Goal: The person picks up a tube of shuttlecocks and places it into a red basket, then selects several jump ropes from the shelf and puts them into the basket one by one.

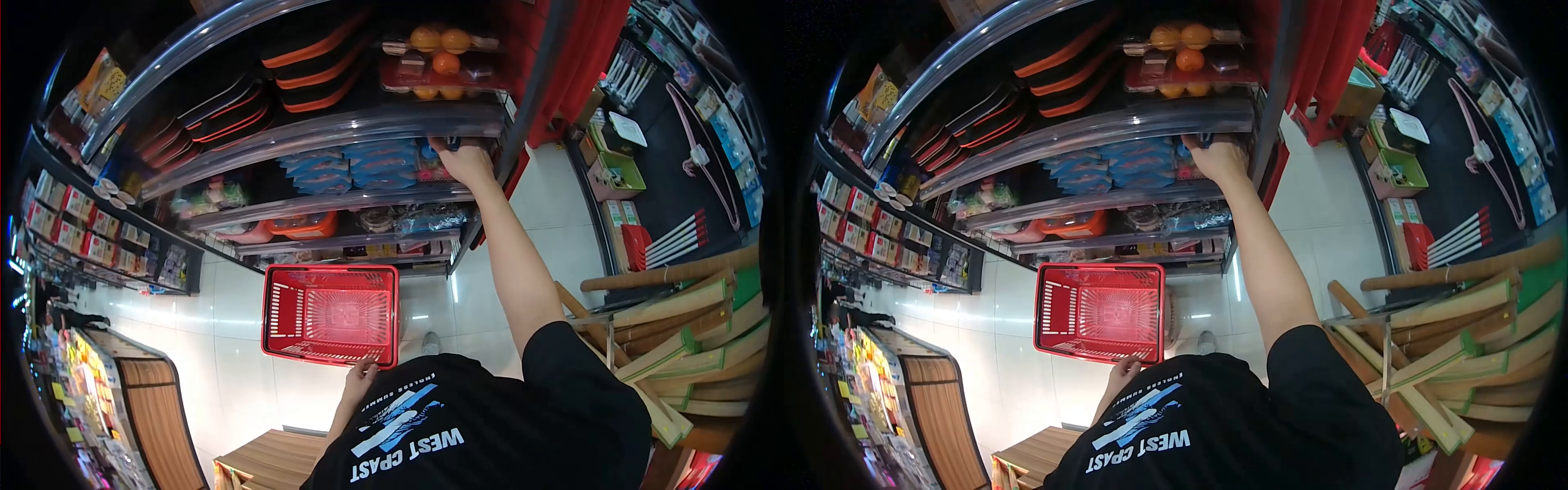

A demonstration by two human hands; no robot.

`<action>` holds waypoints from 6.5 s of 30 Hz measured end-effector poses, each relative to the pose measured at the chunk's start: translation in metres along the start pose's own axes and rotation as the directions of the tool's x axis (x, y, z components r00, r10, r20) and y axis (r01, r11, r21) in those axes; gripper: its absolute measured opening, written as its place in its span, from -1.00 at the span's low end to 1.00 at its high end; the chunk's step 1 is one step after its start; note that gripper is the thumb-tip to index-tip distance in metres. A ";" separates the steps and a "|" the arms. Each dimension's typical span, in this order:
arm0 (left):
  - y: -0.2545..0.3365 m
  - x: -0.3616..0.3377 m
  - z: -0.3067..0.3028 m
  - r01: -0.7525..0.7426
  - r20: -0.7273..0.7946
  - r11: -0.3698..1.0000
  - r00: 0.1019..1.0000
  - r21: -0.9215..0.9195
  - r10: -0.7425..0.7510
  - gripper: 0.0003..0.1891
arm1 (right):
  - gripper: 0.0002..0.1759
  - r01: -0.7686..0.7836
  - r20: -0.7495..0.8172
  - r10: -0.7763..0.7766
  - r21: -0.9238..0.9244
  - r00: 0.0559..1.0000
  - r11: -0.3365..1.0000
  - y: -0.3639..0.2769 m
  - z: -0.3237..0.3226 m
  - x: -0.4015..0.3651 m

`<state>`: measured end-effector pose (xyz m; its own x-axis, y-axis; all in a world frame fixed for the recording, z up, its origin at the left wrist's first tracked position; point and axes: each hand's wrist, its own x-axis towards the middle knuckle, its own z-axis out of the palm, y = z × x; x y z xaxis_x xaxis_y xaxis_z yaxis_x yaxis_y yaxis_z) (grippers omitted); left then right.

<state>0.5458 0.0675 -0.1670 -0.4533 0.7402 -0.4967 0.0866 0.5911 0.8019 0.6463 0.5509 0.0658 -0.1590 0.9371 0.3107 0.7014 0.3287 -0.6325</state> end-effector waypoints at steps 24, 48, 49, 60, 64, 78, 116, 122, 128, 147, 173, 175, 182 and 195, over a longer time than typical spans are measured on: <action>0.057 -0.006 0.014 0.018 0.026 0.993 0.999 0.119 -0.022 -0.57 | -0.40 0.148 0.361 -0.058 -0.226 0.931 0.963 -0.026 -0.031 -0.001; 0.055 0.011 -0.029 -0.185 0.071 0.978 0.981 0.094 0.179 -0.63 | -0.45 0.160 0.046 -0.157 -0.077 0.987 0.984 -0.017 -0.034 -0.032; 0.059 0.010 -0.033 -0.200 0.078 0.975 0.978 0.094 0.193 -0.63 | -0.45 0.167 0.044 -0.163 -0.088 0.986 0.982 -0.016 -0.035 -0.037; 0.102 0.022 -0.054 -0.143 0.249 0.921 0.937 -0.362 0.244 -0.60 | -0.46 -0.178 0.113 0.139 0.520 0.984 0.835 -0.025 -0.077 -0.207; 0.142 0.023 -0.053 0.140 0.452 0.811 0.876 -0.568 0.166 -0.50 | -0.46 -0.291 0.335 0.126 0.507 0.934 0.811 -0.021 -0.043 -0.281; 0.059 0.059 -0.052 0.407 0.445 0.482 0.895 -0.776 -0.037 -0.70 | -0.35 -0.100 0.791 -0.184 0.295 0.583 0.950 -0.025 0.081 -0.378; -0.185 0.240 0.051 0.331 -0.063 0.860 0.940 0.389 -0.334 -0.26 | -0.71 -0.327 0.820 0.304 -0.153 0.484 0.933 0.121 0.023 -0.368; -0.123 0.226 0.037 0.308 -0.048 0.869 0.948 0.387 -0.315 -0.30 | -0.71 -0.260 0.782 0.228 -0.087 0.580 0.962 0.117 0.016 -0.350; -0.110 0.215 0.018 -0.017 -0.177 0.974 0.982 0.227 0.058 -0.30 | -0.72 -0.323 0.520 0.174 0.210 0.836 0.923 0.081 -0.001 -0.256; 0.003 0.049 -0.023 0.062 -0.037 0.984 0.997 -0.169 -0.069 -0.40 | -0.43 -0.202 0.003 0.206 0.210 0.979 0.957 -0.001 -0.012 -0.020; 0.066 0.041 -0.035 -0.223 0.201 0.967 0.948 -0.127 0.245 -0.47 | -0.51 -0.304 0.204 0.331 0.908 0.921 0.289 0.001 -0.022 -0.161; 0.080 0.034 -0.044 -0.172 0.214 0.965 0.953 -0.200 0.215 -0.48 | -0.50 -0.312 0.181 0.375 0.892 0.909 0.326 0.002 -0.031 -0.193; 0.103 0.026 -0.066 -0.108 0.317 0.933 0.922 -0.344 0.224 -0.49 | -0.51 -0.442 0.332 0.332 0.826 0.883 0.350 -0.004 -0.045 -0.312; 0.049 0.051 -0.058 0.347 0.453 0.610 0.891 -0.713 0.022 -0.60 | -0.51 -0.514 0.687 0.145 0.370 0.712 0.773 0.016 0.096 -0.421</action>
<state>0.4753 0.1155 -0.1334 -0.0002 0.8180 -0.5752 -0.7369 0.3887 0.5531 0.6578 0.1733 -0.1435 -0.4892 0.7954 -0.3578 0.3670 -0.1844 -0.9117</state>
